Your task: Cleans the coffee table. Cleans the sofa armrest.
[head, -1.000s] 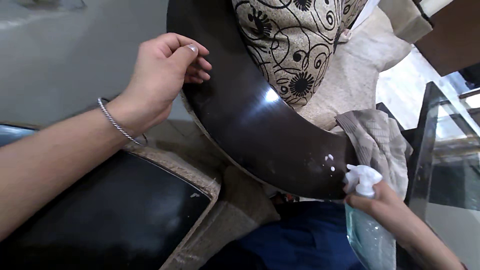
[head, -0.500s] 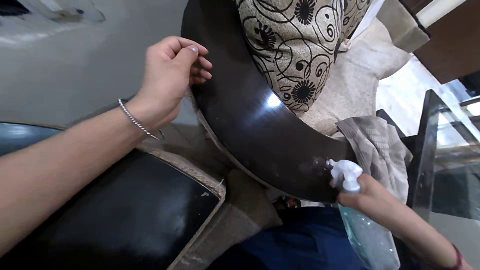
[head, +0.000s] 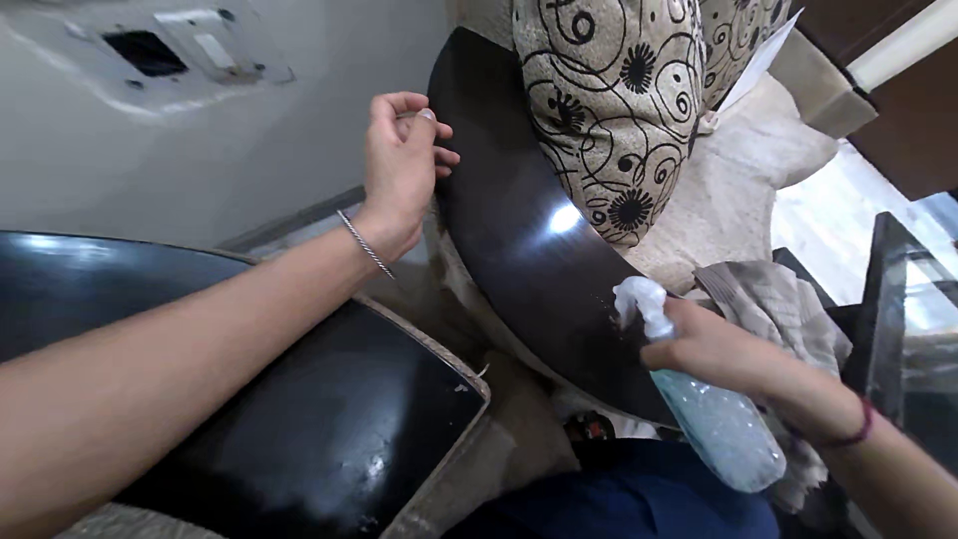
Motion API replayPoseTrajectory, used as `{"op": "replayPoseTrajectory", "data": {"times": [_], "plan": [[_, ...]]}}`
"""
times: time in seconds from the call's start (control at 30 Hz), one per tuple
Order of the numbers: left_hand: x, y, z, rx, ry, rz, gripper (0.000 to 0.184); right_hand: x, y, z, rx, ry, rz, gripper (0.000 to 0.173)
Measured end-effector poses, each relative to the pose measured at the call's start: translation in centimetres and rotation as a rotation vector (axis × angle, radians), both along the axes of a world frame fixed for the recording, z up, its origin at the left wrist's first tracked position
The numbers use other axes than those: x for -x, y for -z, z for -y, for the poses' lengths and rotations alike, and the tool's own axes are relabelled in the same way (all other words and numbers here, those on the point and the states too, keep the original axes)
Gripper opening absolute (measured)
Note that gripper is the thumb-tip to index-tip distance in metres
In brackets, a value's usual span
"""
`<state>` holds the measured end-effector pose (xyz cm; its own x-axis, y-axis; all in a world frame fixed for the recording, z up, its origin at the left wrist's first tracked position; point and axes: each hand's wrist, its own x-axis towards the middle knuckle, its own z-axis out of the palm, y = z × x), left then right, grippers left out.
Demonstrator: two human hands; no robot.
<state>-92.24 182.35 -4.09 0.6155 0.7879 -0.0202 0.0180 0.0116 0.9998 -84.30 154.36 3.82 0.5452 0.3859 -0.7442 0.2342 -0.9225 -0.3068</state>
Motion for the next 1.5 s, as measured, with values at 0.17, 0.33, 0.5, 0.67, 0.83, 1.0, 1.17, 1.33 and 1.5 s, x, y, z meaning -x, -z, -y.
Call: {"op": "replayPoseTrajectory", "data": {"times": [0.17,0.33,0.5,0.67,0.83,1.0,1.17,1.33,1.5], "plan": [[-0.1,-0.1,-0.3,-0.030,-0.059,0.010,0.038,-0.8,-0.1,-4.1,-0.039,-0.060,0.079,0.019],[-0.1,0.4,-0.4,-0.107,-0.111,-0.001,0.040,-2.7,0.0,-7.6,-0.099,-0.121,0.020,0.028],[-0.3,0.6,-0.1,-0.117,-0.155,0.003,0.042,-4.3,-0.7,-12.0,-0.114,-0.148,0.033,0.027],[-0.4,0.6,-0.1,-0.080,-0.161,-0.002,0.041,-6.3,-0.5,-16.6,-0.114,-0.128,0.116,0.020],[-0.4,0.7,-0.2,-0.050,-0.152,-0.002,0.042,-8.0,-0.8,-20.0,-0.196,-0.112,0.060,0.026],[-0.5,0.6,-0.1,-0.043,-0.162,0.001,0.041,-7.9,-0.7,-21.3,-0.140,-0.095,0.159,0.023],[-0.4,0.6,0.0,-0.043,-0.153,0.002,0.039,-6.3,-0.8,-17.6,-0.144,-0.116,0.002,0.020],[-0.2,0.5,-0.2,-0.044,-0.108,0.000,0.041,-3.2,-0.7,-10.6,-0.075,-0.153,0.074,0.017],[-0.1,0.5,-0.2,-0.089,-0.080,-0.024,0.041,-1.2,-0.8,-2.7,0.047,-0.175,-0.044,0.031]]}}
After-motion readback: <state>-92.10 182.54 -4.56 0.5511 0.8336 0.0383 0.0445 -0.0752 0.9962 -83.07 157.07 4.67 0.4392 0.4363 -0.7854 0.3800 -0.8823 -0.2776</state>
